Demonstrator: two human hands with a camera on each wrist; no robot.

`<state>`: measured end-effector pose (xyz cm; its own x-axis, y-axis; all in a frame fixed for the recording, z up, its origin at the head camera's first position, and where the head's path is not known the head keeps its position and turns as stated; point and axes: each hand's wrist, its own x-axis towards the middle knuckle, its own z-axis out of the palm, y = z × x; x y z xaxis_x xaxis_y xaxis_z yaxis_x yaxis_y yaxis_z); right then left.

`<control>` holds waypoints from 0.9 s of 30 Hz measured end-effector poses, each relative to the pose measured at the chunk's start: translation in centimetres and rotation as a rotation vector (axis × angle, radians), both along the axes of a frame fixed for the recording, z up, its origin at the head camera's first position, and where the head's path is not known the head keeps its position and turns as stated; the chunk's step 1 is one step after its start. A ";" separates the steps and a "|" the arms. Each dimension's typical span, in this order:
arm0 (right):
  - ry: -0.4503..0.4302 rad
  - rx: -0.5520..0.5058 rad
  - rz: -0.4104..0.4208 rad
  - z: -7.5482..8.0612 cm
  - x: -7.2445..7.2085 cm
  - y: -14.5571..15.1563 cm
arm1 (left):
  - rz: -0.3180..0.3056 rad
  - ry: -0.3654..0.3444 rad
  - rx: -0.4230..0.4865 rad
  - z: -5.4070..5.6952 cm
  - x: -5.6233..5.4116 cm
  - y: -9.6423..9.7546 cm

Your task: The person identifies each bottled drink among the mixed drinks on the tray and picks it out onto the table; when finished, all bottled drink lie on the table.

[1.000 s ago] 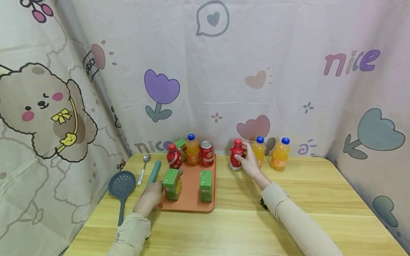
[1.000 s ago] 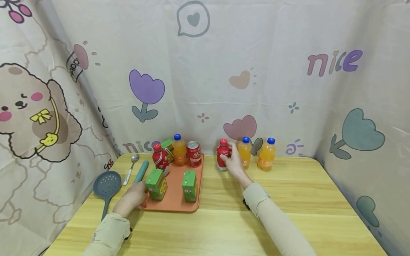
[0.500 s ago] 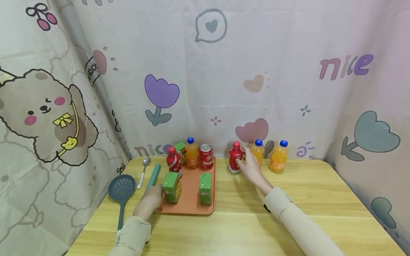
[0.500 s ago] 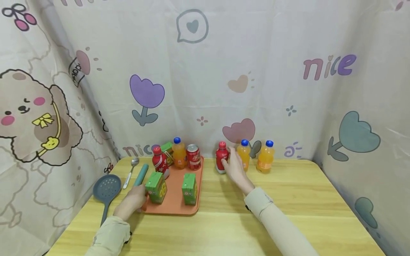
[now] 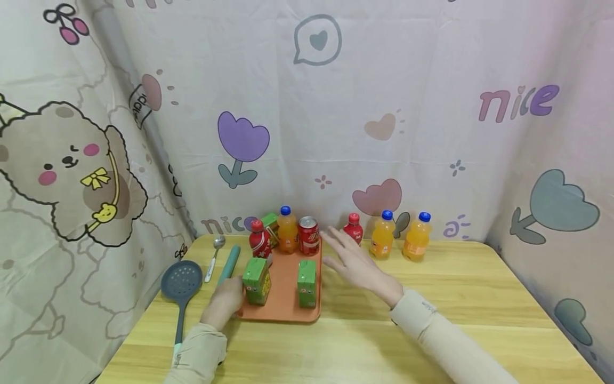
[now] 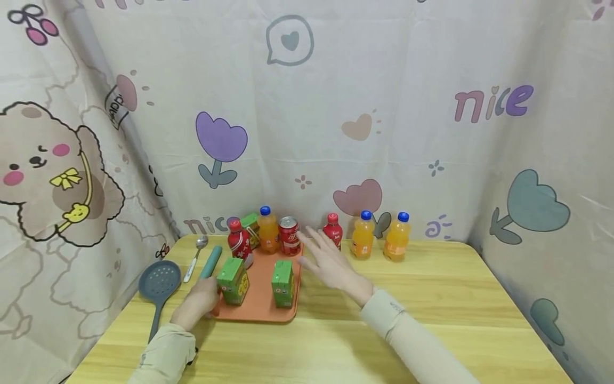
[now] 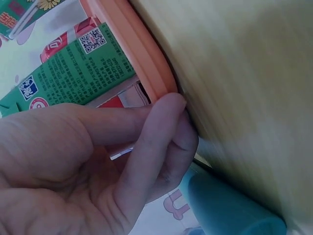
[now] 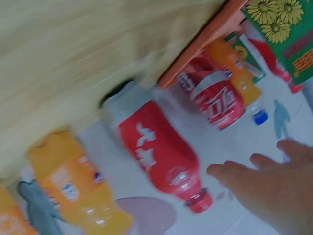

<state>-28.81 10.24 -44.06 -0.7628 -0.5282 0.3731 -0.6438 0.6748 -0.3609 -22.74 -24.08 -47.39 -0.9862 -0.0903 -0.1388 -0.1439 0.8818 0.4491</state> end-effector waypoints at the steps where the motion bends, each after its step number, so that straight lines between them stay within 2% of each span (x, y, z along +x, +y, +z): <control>1: -0.020 0.035 0.011 0.1 0.1 -0.4 | 0.001 -0.002 0.000 0.0 0.0 0.0; 5: -0.053 0.120 0.028 0.6 0.4 -2.2 | -0.004 0.005 -0.008 0.1 0.2 0.0; 9: -0.058 0.146 0.036 1.5 0.5 -3.8 | 0.000 0.020 0.004 0.2 0.3 -0.1; 12: -0.063 0.167 0.044 2.1 0.3 -5.0 | 0.009 0.017 0.021 0.0 0.0 -0.1; 13: -0.065 0.176 0.045 2.3 0.2 -5.4 | 0.002 0.021 0.014 -0.1 -0.2 -0.2; 14: -0.066 0.181 0.048 2.5 0.1 -5.7 | -0.008 0.025 0.005 -0.9 -0.8 -0.5; 15: -0.072 0.194 0.048 2.6 0.0 -6.1 | -0.004 0.021 0.003 -1.0 -1.0 -0.5; 16: -0.077 0.205 0.050 2.7 -0.1 -6.4 | -0.020 0.031 -0.009 -1.8 -1.5 -1.0; 18: -0.087 0.219 0.063 2.9 -0.5 -7.2 | -0.020 0.027 -0.018 -1.9 -1.6 -1.0; 20: -0.091 0.235 0.082 3.0 -0.8 -7.8 | -0.014 0.020 -0.014 -1.8 -1.5 -1.1; 21: -0.096 0.247 0.088 3.1 -1.0 -8.2 | 0.000 0.010 -0.004 -0.9 -1.0 -0.7; 22: -0.096 0.254 0.096 3.1 -1.2 -8.4 | -0.003 0.012 -0.002 -0.8 -0.8 -0.6; 23: -0.097 0.259 0.102 3.2 -1.4 -8.7 | 0.011 0.001 0.007 0.1 -0.2 -0.2; 27: -0.114 0.277 0.101 3.3 -1.9 -9.6 | 0.002 0.021 0.016 0.5 0.4 -0.1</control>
<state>-30.70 0.67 -40.74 -0.7296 -0.6733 0.1196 -0.6788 0.6920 -0.2456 -22.33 -24.14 -46.90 -0.9887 -0.0903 -0.1197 -0.1363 0.8743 0.4659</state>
